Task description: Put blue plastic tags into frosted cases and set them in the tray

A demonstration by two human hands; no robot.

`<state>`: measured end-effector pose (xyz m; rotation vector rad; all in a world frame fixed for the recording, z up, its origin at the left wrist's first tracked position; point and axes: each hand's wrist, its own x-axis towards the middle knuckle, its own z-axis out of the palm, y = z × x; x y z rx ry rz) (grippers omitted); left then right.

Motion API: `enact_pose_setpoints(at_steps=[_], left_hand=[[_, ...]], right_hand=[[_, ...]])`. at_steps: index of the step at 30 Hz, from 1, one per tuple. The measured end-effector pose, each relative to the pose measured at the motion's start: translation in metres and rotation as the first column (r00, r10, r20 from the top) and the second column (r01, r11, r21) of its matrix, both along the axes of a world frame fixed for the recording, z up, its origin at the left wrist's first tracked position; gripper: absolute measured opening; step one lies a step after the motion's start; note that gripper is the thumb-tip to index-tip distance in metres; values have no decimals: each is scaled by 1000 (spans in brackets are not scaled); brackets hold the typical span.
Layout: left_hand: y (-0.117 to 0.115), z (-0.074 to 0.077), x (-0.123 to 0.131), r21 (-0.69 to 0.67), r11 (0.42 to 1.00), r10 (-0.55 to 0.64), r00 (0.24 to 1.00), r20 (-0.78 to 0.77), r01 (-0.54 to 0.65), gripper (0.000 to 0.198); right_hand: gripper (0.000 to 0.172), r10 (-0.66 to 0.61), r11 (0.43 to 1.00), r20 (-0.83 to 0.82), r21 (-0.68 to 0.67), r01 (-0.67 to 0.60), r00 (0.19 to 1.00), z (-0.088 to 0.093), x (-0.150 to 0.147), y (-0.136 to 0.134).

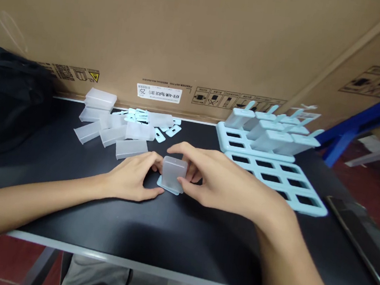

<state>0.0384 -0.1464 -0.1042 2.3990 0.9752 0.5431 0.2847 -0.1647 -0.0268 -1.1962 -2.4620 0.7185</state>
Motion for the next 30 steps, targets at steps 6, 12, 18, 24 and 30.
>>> enact_pose_setpoints(at_steps=[6, 12, 18, 24, 30], left_hand=[[1, -1, 0, 8, 1000, 25, 999, -30, -25, 41], [3, -1, 0, -3, 1000, 25, 1000, 2, -25, 39], [4, -2, -2, 4, 1000, 22, 999, 26, -23, 38], [4, -4, -4, -16, 999, 38, 998, 58, -37, 38], [3, -8, -8, -47, 994, 111, 879, 463, -101, 50]], right_hand=[[52, 89, 994, 13, 55, -90, 996, -7, -10, -1], [38, 53, 992, 169, 107, -72, 984, -13, -20, -6], [38, 20, 986, 301, 153, -69, 953, -19, -37, -13], [29, 112, 987, 148, 100, -127, 983, -17, -35, -4], [23, 55, 998, -179, 28, -50, 982, -6, -10, 16]])
